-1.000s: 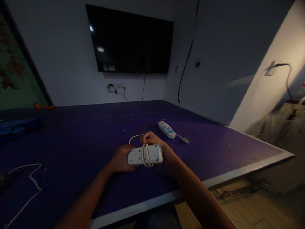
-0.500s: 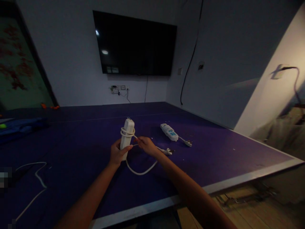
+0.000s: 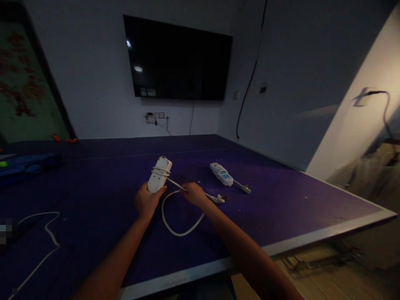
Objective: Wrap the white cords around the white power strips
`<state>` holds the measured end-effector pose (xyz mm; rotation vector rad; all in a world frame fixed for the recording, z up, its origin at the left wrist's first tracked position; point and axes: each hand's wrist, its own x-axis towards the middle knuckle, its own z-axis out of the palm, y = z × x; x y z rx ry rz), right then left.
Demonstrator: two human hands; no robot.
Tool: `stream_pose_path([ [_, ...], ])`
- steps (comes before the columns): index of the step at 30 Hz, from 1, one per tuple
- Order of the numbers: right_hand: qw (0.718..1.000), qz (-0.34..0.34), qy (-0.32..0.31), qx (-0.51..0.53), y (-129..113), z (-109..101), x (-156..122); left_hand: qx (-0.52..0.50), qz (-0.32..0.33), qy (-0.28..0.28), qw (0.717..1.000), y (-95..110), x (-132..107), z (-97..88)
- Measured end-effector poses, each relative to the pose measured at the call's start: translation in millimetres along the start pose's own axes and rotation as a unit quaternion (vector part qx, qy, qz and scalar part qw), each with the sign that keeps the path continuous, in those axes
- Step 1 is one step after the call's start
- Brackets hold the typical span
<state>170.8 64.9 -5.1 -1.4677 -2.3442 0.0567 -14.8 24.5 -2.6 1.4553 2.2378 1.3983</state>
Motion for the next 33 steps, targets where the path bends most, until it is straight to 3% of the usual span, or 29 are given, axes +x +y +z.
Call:
stream_pose_path([
  [5, 1.000, 0.012, 0.004, -0.002, 8, -6, 1, 0.038, -0.018, 0.036, 0.998, -9, 15, -9.5],
  [11, 0.999, 0.028, 0.035, 0.010, 10, -14, 1, 0.018, -0.035, 0.056, 0.998, -11, 17, -7.8],
  [16, 0.997, 0.029, 0.067, -0.035, 5, -21, -3, 0.097, 0.025, 0.077, 0.992, -14, 18, -5.5],
  [21, 0.991, -0.026, 0.111, -0.073, 2, -25, -8, 0.171, 0.115, 0.066, 0.976, -18, 23, -7.2],
  [26, 0.978, -0.117, 0.140, -0.104, 1, -19, -13, 0.211, 0.127, 0.036, 0.969, -18, 22, -6.8],
  [30, 0.945, -0.184, 0.240, -0.128, 6, -13, -13, 0.240, 0.183, 0.024, 0.953, -11, 15, -7.2],
  [33, 0.894, -0.231, 0.356, -0.148, 11, -15, -14, 0.268, 0.233, 0.012, 0.935, -2, 9, -10.2],
])
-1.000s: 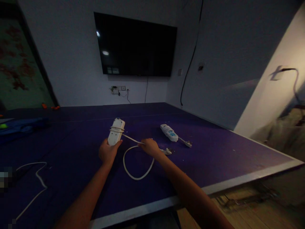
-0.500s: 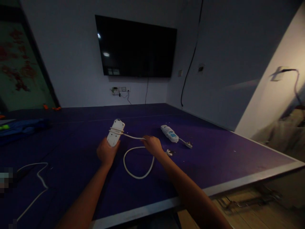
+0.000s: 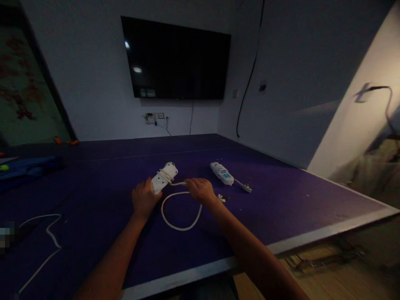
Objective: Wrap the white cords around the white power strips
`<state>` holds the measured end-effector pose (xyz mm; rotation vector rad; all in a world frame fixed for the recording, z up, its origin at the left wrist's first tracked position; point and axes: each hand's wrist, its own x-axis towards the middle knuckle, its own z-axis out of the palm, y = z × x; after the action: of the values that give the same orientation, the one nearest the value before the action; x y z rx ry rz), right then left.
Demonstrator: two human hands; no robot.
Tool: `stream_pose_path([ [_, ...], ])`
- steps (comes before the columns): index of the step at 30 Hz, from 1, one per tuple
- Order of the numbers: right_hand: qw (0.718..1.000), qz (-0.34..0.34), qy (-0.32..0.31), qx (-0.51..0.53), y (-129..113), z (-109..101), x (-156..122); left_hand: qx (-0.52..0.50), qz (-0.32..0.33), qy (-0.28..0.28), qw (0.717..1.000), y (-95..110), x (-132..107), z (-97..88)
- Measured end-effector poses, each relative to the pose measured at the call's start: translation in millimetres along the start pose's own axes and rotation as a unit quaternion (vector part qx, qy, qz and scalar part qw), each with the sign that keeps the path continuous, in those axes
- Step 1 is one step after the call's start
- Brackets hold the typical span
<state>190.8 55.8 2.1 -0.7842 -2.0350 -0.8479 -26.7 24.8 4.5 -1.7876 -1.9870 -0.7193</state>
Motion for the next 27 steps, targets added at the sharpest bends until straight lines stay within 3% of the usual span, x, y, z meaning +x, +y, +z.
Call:
stream_pose_path([
  [3, 0.995, -0.032, 0.091, -0.027, 6, -7, 1, 0.015, 0.041, -0.016, 0.999, 6, 0, -8.5],
  [6, 0.992, -0.060, 0.107, -0.036, 12, -14, 3, 0.001, 0.100, -0.061, 0.993, 8, 1, -14.9],
  [10, 0.996, -0.060, 0.066, -0.004, 22, -18, 5, -0.069, 0.182, -0.158, 0.968, 3, 1, -22.7],
  [14, 0.992, 0.033, -0.029, 0.118, 29, -17, 6, -0.208, 0.209, -0.256, 0.921, 4, -3, -31.1],
  [17, 0.960, 0.098, -0.089, 0.245, 29, -14, 7, -0.248, 0.226, -0.319, 0.887, 11, -10, -33.9],
  [21, 0.901, 0.134, -0.151, 0.384, 24, -9, 8, -0.260, 0.252, -0.346, 0.866, 23, -17, -33.3],
  [27, 0.827, 0.205, -0.176, 0.492, 25, -2, 6, -0.236, 0.261, -0.301, 0.886, 23, -16, -33.9],
])
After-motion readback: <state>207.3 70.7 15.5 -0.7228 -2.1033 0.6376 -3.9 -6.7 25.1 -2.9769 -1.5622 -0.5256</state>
